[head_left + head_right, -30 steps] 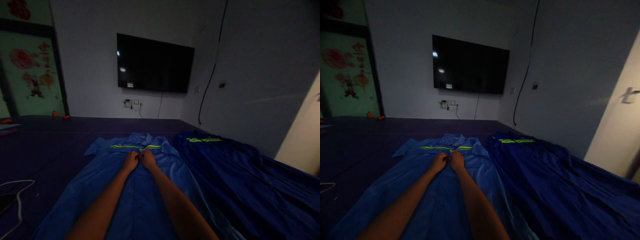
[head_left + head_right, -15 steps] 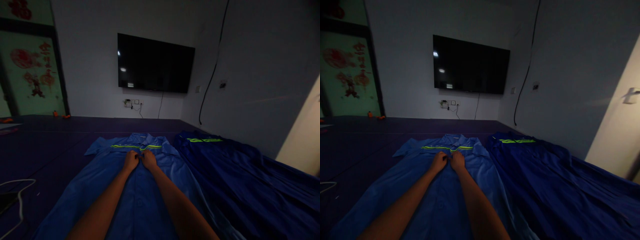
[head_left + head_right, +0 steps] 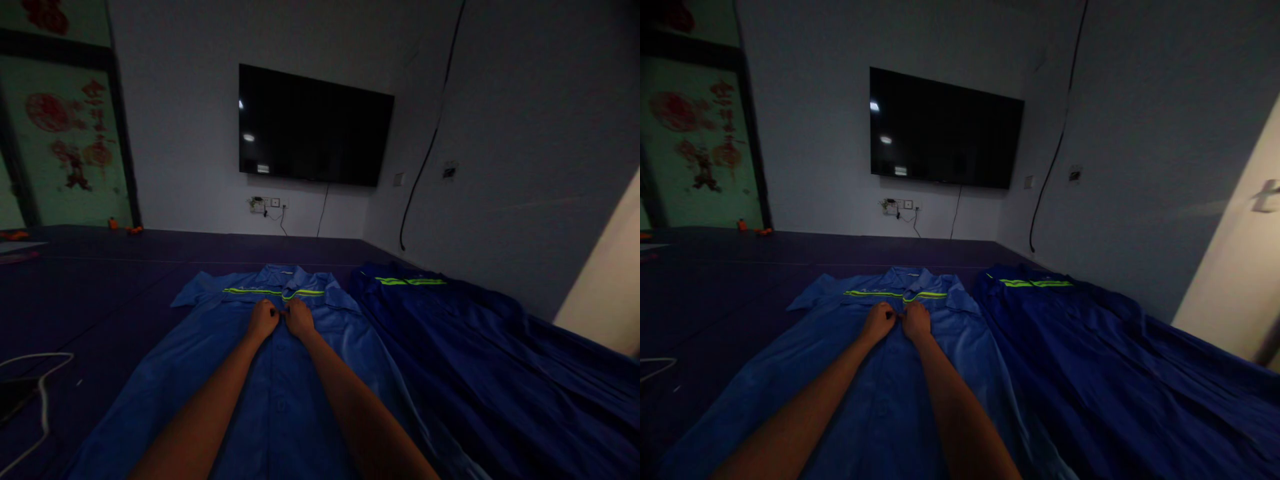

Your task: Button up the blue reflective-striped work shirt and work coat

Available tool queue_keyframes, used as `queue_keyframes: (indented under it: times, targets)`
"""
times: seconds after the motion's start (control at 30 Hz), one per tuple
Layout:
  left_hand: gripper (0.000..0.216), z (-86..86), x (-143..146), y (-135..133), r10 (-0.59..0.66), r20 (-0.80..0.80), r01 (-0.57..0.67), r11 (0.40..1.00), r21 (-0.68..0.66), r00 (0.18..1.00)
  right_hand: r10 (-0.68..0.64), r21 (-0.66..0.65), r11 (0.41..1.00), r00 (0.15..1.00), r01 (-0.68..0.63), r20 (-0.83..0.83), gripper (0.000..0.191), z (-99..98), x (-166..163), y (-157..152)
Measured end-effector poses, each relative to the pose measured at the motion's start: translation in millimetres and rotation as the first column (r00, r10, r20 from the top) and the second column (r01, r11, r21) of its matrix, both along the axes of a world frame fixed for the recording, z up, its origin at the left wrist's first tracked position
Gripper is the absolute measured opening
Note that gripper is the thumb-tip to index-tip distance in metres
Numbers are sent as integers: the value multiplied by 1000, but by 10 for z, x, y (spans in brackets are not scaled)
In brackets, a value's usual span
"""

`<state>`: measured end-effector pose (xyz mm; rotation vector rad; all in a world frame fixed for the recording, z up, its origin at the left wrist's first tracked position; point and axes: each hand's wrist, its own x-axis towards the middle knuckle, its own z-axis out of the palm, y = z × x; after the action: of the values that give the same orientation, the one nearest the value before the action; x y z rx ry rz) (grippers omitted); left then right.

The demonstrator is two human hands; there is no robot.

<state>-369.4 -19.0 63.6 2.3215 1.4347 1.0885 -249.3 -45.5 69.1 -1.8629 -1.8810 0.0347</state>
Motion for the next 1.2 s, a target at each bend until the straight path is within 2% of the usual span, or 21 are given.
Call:
queue_keyframes:
  times: [0.2, 0.33, 0.5, 0.63, 0.73, 0.97, 1.07, 1.2]
  targets:
    - [15, 21, 5, -12, -5, 48, 4, 1000, 15, 999, -12, 11, 1000, 1000, 12, 10, 22, -25, -16, 4]
    - [22, 37, 12, -34, -30, 120, 28, 999, 15, 992, -20, 35, 999, 999, 22, -43, 23, -35, -10, 21]
    - [46, 26, 26, -92, -81, 143, 93, 993, -77, 986, 36, 124, 992, 982, -13, -187, 32, -17, 20, 7]
    - [51, 23, -3, -179, -116, 167, 140, 980, -142, 979, 69, 188, 982, 967, -22, -246, 47, -30, 10, -106]
    - [52, 31, -79, -293, -145, 186, 178, 968, -175, 972, 143, 198, 975, 962, -96, -235, 47, -69, -15, -264]
    - [39, 26, -291, -703, -126, 171, 164, 958, -236, 977, 309, 198, 943, 927, -269, -213, 34, -115, -4, -821]
    - [26, 47, -319, -843, -114, 132, 143, 961, -238, 985, 304, 141, 950, 929, -279, -211, 30, -83, 6, -986]
    - [13, 87, -298, -900, -28, 45, 36, 982, -184, 999, 267, 81, 963, 943, -256, -196, 24, -12, -15, -1039]
